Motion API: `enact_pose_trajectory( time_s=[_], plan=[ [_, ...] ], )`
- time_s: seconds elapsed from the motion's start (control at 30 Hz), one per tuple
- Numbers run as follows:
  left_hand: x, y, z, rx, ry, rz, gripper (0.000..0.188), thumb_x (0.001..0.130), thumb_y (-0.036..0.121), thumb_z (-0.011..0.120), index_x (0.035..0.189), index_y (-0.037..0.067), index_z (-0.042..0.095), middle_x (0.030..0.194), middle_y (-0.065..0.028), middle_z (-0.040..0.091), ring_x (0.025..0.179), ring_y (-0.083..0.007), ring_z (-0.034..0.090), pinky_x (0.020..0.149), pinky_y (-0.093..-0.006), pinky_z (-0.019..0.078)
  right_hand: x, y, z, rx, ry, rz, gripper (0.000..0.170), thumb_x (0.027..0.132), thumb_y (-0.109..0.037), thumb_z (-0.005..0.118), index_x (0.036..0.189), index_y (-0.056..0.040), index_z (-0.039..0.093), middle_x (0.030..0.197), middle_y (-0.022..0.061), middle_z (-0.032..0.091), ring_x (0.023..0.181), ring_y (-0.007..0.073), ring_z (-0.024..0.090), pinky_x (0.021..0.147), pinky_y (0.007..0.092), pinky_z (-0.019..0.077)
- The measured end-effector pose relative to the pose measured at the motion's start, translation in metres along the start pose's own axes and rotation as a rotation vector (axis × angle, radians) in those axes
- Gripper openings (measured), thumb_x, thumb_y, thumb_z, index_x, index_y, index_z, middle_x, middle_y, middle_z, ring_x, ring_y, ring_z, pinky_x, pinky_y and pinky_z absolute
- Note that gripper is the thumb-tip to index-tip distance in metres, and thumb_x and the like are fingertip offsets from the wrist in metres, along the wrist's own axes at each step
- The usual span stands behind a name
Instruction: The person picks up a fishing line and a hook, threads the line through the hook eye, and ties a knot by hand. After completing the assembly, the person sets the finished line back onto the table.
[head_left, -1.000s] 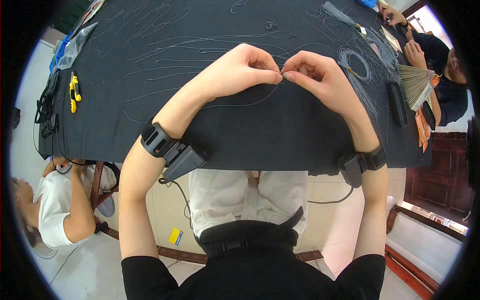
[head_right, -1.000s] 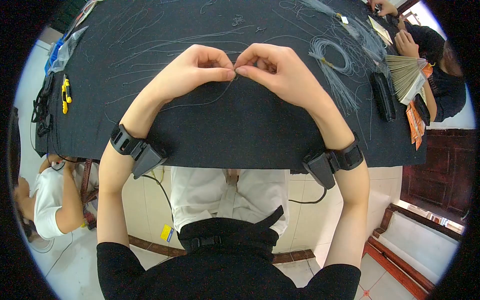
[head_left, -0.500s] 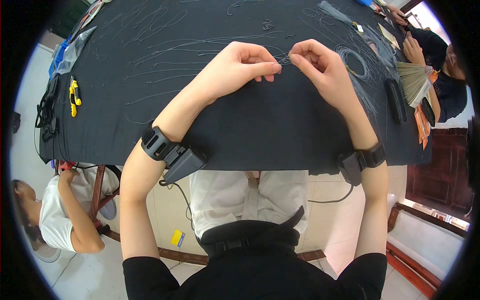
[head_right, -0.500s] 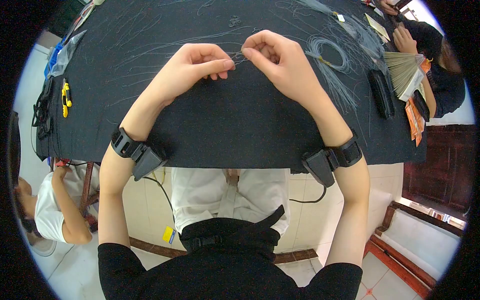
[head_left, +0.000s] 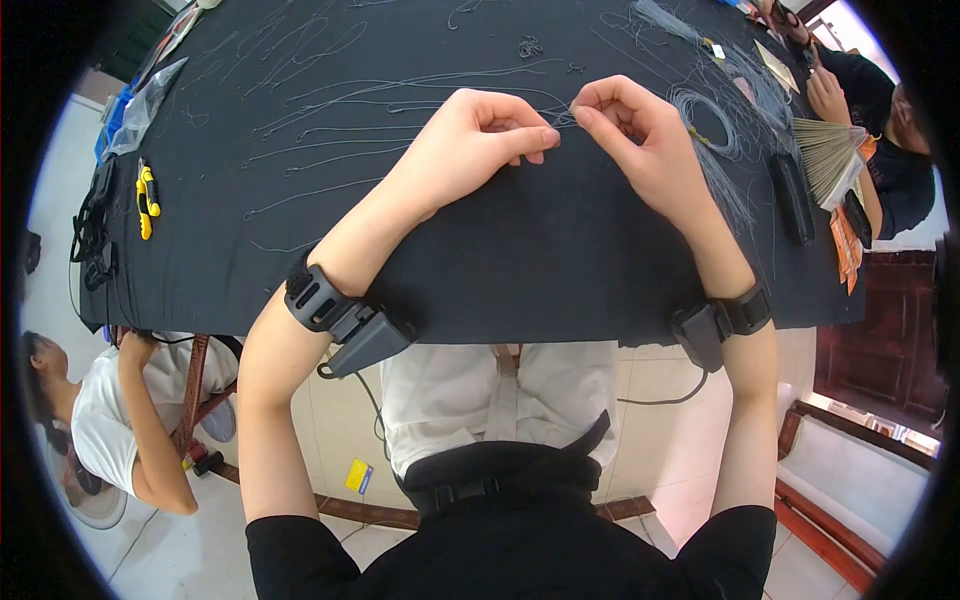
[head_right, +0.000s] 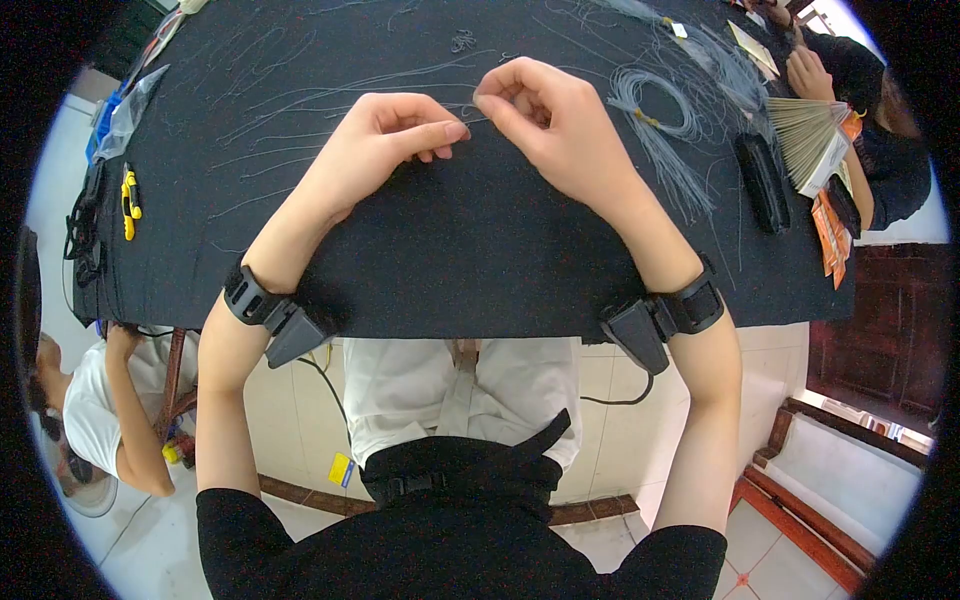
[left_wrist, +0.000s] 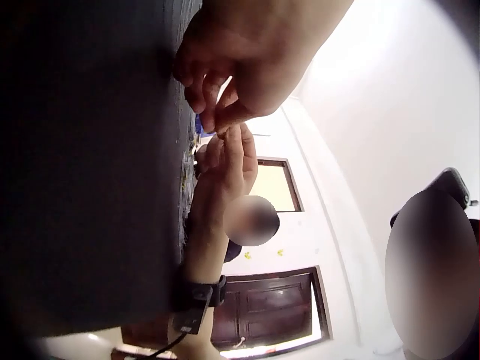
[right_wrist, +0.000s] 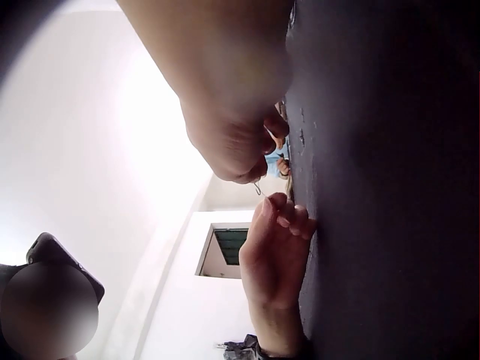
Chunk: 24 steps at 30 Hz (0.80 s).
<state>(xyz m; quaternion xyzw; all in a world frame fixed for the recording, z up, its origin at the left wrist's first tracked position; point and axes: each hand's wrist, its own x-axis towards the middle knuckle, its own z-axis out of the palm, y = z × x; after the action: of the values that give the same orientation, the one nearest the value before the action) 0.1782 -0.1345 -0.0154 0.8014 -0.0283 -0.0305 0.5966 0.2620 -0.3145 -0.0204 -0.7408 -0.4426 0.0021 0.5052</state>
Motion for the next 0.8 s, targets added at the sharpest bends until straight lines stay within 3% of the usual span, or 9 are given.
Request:
enact_pose_trajectory(
  time_s=[0.27, 0.8],
  plan=[
    [-0.0026, 0.0026, 0.0023, -0.04, 0.098, 0.125, 0.034, 0.083, 0.028, 0.054, 0.105, 0.004, 0.062, 0.09, -0.0072, 0.064, 0.077, -0.0104, 0.054, 0.068, -0.0223, 0.0407, -0.0011, 0.0005, 0.0001, 0.044, -0.021, -0.006, 0.013, 0.084, -0.013, 0.059, 0.089, -0.0009, 0.059, 0.066, -0.0012, 0.052, 0.055, 0.0031, 0.042, 0.049, 0.0182, 0.0345],
    [-0.0032, 0.0033, 0.0036, -0.128, 0.101, 0.074, 0.022, 0.082, 0.022, 0.063, 0.094, 0.003, 0.066, 0.079, -0.0033, 0.063, 0.073, -0.0079, 0.055, 0.067, -0.0208, 0.0429, -0.0018, 0.0013, -0.0009, 0.078, -0.069, -0.018, 0.014, 0.084, -0.012, 0.059, 0.093, -0.0017, 0.059, 0.075, 0.0009, 0.058, 0.059, 0.0036, 0.047, 0.053, 0.0174, 0.0382]
  ],
)
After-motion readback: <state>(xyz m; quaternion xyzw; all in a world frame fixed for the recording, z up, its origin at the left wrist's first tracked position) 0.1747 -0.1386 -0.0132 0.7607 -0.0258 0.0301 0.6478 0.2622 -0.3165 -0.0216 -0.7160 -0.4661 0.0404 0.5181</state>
